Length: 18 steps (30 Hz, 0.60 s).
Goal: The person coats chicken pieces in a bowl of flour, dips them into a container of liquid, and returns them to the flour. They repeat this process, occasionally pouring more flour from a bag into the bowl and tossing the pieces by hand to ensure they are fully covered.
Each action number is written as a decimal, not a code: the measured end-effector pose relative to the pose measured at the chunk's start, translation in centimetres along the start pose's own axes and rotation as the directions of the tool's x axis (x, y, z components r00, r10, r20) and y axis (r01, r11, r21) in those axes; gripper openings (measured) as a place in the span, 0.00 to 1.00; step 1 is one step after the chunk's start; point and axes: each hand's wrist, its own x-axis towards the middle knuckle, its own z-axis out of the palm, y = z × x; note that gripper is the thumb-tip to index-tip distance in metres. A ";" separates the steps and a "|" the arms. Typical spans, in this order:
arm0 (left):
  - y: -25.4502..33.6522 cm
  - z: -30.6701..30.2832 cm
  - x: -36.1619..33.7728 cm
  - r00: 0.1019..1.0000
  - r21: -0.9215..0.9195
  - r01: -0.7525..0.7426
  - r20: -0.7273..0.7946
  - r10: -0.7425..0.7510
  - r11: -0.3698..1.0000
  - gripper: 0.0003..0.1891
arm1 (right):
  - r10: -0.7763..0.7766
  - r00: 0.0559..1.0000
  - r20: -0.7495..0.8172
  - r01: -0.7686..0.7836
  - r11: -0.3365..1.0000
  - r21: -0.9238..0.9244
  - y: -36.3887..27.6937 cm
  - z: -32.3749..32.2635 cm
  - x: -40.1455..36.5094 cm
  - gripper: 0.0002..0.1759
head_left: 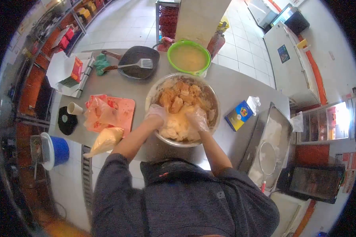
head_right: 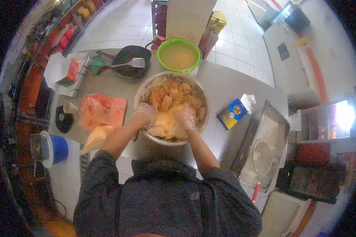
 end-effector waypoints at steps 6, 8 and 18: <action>-0.8 0.2 -1.4 0.983 0.053 -0.172 -0.057 0.175 0.984 0.18 | -0.048 0.999 -0.002 0.048 0.994 -0.098 -3.3 -3.0 -2.0 0.31; -2.0 3.0 0.5 0.951 -0.235 -0.191 -0.283 0.121 0.953 0.17 | -0.006 0.995 0.097 0.012 0.998 -0.060 -3.2 -3.3 -3.0 0.34; -1.1 1.5 -2.2 0.896 -0.166 -0.327 -0.369 0.249 0.930 0.11 | -0.314 0.948 0.046 0.298 0.932 0.207 -0.6 -5.1 -4.2 0.29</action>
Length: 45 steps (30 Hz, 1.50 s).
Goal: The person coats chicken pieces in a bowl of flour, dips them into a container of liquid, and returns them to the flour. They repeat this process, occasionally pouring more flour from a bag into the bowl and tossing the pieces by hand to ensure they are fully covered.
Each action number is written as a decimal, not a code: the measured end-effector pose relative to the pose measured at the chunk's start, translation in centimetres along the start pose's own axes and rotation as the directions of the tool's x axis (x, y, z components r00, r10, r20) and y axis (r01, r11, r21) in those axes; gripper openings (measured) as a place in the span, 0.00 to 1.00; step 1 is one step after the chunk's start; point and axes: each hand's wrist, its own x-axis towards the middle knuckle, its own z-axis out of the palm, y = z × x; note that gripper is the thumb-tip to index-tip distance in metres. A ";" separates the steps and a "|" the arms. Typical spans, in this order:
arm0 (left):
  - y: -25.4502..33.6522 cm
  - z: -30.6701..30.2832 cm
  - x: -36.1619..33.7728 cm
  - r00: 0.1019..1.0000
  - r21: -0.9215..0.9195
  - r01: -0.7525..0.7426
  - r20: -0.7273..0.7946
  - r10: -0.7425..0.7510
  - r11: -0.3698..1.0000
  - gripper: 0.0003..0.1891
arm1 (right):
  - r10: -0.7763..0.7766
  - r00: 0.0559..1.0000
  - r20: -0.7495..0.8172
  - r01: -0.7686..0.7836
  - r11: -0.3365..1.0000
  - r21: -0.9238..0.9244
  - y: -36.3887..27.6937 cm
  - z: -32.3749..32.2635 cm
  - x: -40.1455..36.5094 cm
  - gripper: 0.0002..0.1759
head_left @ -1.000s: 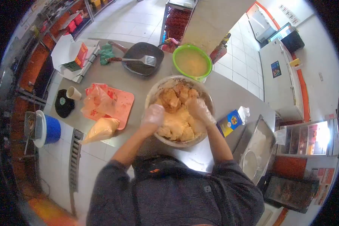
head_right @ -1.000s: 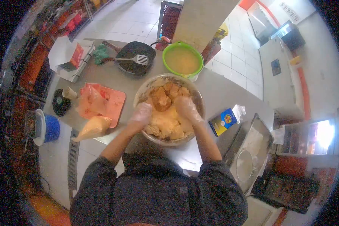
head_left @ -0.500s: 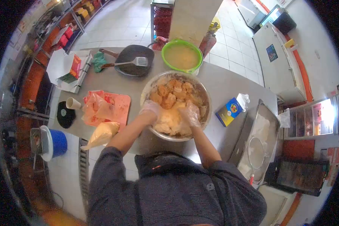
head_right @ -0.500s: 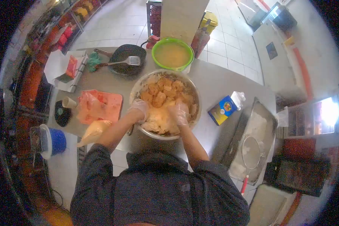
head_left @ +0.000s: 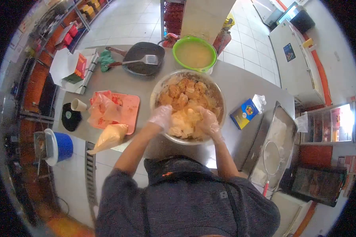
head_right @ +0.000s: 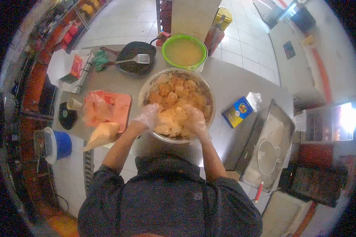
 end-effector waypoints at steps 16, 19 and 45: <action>2.7 -4.0 0.3 0.962 -0.497 0.163 -0.113 -0.250 0.852 0.17 | -0.138 0.989 -0.057 0.140 0.990 0.021 -4.6 -2.4 -2.1 0.27; 5.1 -3.4 0.2 0.972 -0.601 0.112 -0.099 -0.213 0.791 0.19 | -0.168 0.984 -0.068 0.176 0.975 0.140 -10.1 -3.2 -2.1 0.29; 3.4 4.4 -4.0 0.976 -0.007 0.003 -0.217 -0.004 1.000 0.19 | -0.273 0.902 -0.335 0.162 0.932 -0.323 -9.9 -13.4 14.1 0.14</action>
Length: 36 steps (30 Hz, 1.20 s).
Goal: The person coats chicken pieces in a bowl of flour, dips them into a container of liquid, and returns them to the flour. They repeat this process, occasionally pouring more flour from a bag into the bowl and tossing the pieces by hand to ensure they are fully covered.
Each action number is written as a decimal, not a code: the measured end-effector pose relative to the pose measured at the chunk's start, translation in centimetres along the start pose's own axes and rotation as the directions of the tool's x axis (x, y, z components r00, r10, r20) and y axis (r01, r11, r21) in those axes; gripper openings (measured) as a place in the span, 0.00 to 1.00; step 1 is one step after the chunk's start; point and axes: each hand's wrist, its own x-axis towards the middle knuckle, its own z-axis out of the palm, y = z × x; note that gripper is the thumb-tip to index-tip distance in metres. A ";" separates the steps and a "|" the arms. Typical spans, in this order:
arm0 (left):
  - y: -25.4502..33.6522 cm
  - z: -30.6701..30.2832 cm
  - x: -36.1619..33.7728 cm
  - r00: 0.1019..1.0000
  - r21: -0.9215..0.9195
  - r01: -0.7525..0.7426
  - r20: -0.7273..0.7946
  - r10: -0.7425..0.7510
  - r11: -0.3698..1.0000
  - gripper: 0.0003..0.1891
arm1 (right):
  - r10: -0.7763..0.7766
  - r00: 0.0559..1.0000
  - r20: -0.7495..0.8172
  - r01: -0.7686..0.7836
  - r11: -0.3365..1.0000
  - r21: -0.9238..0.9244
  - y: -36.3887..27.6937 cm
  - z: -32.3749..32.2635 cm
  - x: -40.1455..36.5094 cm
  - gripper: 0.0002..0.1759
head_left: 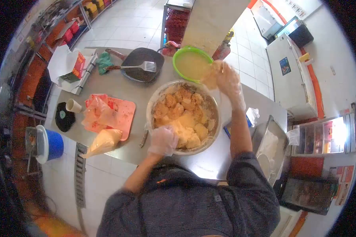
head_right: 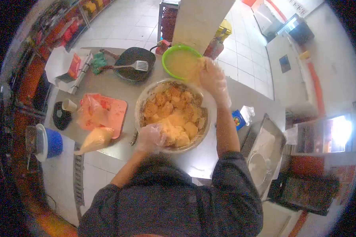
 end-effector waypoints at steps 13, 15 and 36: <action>0.1 -1.1 -0.6 0.990 -0.191 0.038 -0.125 -0.063 0.981 0.17 | 0.089 0.987 0.133 -0.081 0.995 -0.066 6.2 12.6 10.6 0.15; -0.1 -0.6 -0.7 0.988 -0.221 0.031 -0.143 -0.064 0.975 0.17 | -0.058 0.991 0.121 0.069 0.994 -0.083 10.4 15.8 11.3 0.15; 0.4 -1.1 -0.2 0.996 -0.123 0.051 -0.061 -0.059 0.991 0.17 | -0.450 0.790 0.416 0.603 0.693 -0.395 10.5 12.4 15.1 0.13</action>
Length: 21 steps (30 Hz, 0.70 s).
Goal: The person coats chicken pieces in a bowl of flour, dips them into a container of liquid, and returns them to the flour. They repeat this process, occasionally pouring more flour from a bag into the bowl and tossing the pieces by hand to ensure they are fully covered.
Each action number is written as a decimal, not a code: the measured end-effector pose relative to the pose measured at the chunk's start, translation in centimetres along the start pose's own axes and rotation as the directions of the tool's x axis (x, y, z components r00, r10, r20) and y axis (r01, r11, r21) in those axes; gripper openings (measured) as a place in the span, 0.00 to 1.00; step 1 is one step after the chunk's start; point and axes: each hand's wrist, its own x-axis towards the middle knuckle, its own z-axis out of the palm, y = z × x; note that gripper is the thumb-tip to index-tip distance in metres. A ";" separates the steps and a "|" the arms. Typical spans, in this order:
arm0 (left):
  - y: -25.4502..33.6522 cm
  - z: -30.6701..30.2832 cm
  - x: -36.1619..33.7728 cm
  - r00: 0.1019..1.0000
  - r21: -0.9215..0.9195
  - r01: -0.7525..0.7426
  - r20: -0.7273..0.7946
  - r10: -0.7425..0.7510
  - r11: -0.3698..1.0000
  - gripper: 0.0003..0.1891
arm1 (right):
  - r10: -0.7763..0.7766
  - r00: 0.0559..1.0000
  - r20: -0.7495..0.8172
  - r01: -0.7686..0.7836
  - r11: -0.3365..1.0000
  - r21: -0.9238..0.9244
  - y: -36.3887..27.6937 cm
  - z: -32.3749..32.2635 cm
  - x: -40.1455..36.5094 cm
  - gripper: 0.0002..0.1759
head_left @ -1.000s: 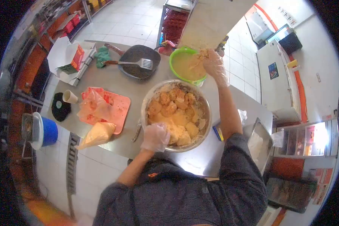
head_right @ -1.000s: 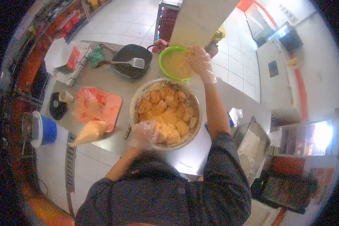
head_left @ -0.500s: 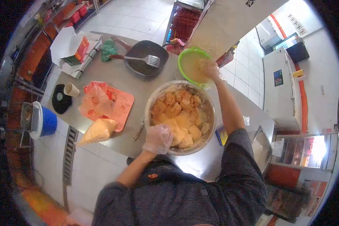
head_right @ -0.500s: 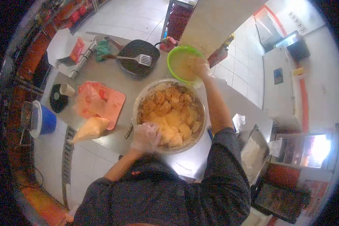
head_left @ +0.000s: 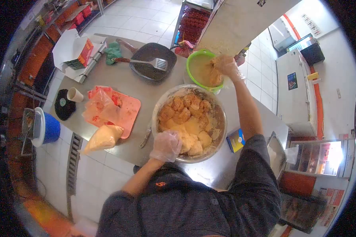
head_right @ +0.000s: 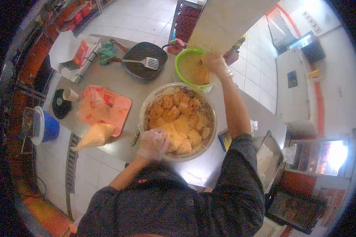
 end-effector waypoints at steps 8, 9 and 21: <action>0.2 0.0 -0.2 0.998 -0.019 -0.006 -0.061 0.005 1.000 0.13 | 0.101 0.959 -0.265 -0.005 0.940 0.340 -0.6 -7.8 -0.3 0.09; 0.2 0.0 -0.1 0.998 -0.020 -0.009 -0.059 0.008 1.000 0.13 | 0.107 0.970 -0.220 -0.051 0.969 0.242 -1.9 -9.7 -0.2 0.09; 0.4 -0.1 -0.1 1.000 0.013 -0.019 -0.007 0.019 1.000 0.14 | 0.196 0.976 -0.094 -0.153 0.927 0.342 -6.7 -14.0 -3.0 0.13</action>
